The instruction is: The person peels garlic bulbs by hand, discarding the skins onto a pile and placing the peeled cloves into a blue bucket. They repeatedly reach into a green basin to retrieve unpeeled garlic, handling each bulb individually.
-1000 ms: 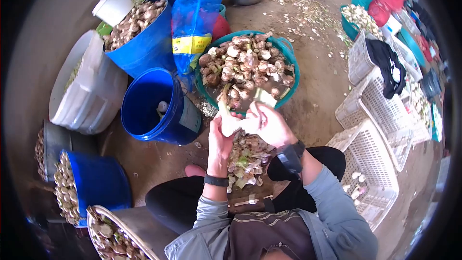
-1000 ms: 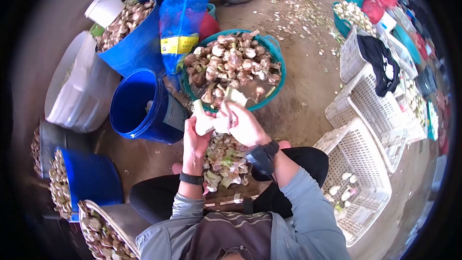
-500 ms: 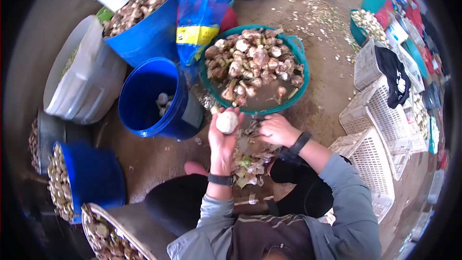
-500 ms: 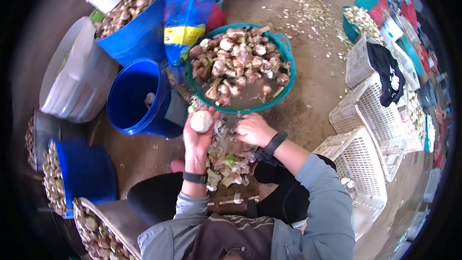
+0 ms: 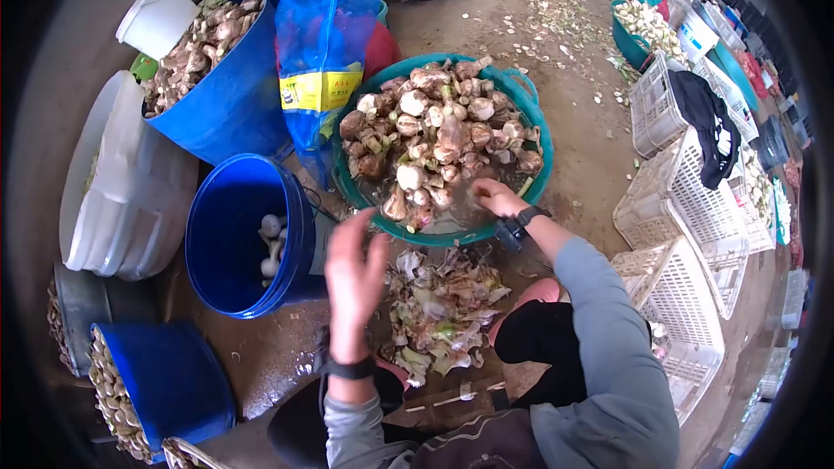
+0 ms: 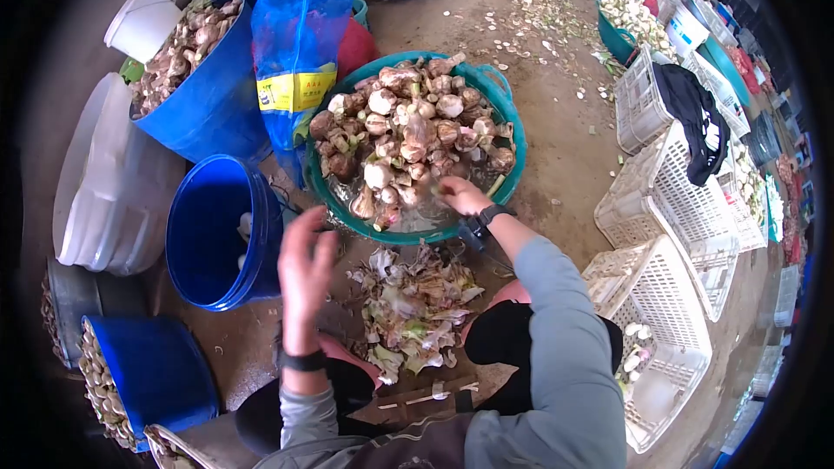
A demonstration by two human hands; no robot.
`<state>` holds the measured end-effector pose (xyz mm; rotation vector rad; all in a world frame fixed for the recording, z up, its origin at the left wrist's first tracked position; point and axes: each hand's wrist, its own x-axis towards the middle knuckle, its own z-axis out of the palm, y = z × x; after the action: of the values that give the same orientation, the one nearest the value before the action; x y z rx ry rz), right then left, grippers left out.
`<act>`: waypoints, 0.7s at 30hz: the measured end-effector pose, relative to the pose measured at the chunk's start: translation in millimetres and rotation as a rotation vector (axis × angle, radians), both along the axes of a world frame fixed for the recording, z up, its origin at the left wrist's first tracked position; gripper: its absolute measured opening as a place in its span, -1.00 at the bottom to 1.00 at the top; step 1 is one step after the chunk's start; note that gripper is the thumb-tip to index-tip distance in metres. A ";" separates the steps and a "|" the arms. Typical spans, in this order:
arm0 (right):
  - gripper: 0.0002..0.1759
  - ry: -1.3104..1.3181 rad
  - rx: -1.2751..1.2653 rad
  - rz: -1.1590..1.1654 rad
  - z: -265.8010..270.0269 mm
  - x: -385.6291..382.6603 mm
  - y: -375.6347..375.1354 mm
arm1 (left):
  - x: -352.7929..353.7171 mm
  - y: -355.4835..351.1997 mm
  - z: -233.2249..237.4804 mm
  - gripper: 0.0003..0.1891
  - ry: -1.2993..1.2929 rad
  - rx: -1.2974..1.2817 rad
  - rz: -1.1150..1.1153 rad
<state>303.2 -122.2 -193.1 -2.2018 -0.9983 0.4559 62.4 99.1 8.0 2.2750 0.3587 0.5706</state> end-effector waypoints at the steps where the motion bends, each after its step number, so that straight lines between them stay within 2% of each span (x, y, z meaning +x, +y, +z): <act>1: -0.77 0.367 0.105 -0.042 33.2 -18.9 14.4 | 7.8 -11.5 -22.5 -0.59 0.079 -0.062 -0.034; 2: -0.72 0.734 0.209 -0.085 69.5 -39.3 28.1 | 14.2 -22.8 -39.0 -0.51 0.126 -0.029 -0.080; 3: -0.68 0.823 0.280 -0.047 97.9 -55.9 36.9 | 19.1 -37.0 -41.3 -0.40 0.202 -0.038 -0.087; 4: -0.63 0.910 0.353 -0.010 119.8 -72.2 43.0 | 22.6 -47.5 -53.6 -0.34 0.172 0.034 -0.070; 5: -0.60 1.053 0.455 -0.010 133.4 -86.6 46.5 | 23.8 -57.6 -46.8 -0.33 0.098 0.019 -0.038; 6: -0.58 0.968 0.504 -0.099 154.0 -105.0 52.4 | 23.6 -64.2 -39.4 -0.31 0.021 0.002 -0.011; 8: -0.62 0.834 0.397 -0.061 192.1 -121.8 47.0 | 17.6 -68.2 -28.3 -0.32 -0.073 0.098 0.067; 9: -0.68 0.457 0.363 0.053 198.1 -124.6 47.8 | 10.9 -71.7 -17.3 -0.33 -0.070 0.155 0.067; 12: -0.72 0.327 0.208 0.066 225.1 -145.2 35.6 | -9.1 -84.3 2.1 -0.35 -0.088 0.273 0.069; 13: -0.80 0.216 0.440 0.057 226.0 -158.5 32.1 | -15.0 -88.5 5.9 -0.35 -0.104 0.332 0.071; 14: -0.75 0.124 0.439 0.061 213.5 -161.3 27.8 | -20.9 -93.0 8.6 -0.35 -0.112 0.334 0.067; 16: -0.74 0.128 0.355 0.070 214.6 -167.9 16.2 | -31.8 -103.2 12.0 -0.34 -0.157 0.358 0.047; 17: -0.74 0.118 0.352 0.067 217.6 -169.7 6.5 | -36.7 -105.8 14.6 -0.37 -0.186 0.282 0.016; 18: -0.74 0.258 0.385 0.085 228.9 -175.4 -2.9 | -42.0 -104.9 15.5 -0.42 -0.211 0.099 -0.065; 19: -0.74 0.401 0.420 0.102 235.7 -180.7 -9.0 | -41.6 -102.8 -3.0 -0.42 -0.250 -0.313 -0.229; 20: -0.74 0.394 0.420 0.100 236.2 -186.0 -13.0 | -40.0 -100.5 -20.3 -0.43 -0.283 -0.726 -0.391; 21: -0.74 0.552 0.519 0.029 234.5 -192.2 -17.8 | -49.7 -102.6 -1.4 -0.42 -0.118 -1.038 -0.448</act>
<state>110.9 -140.0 41.4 -1.4842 -0.7380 0.6825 12.7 -3.5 6.6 1.2451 0.0391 0.1904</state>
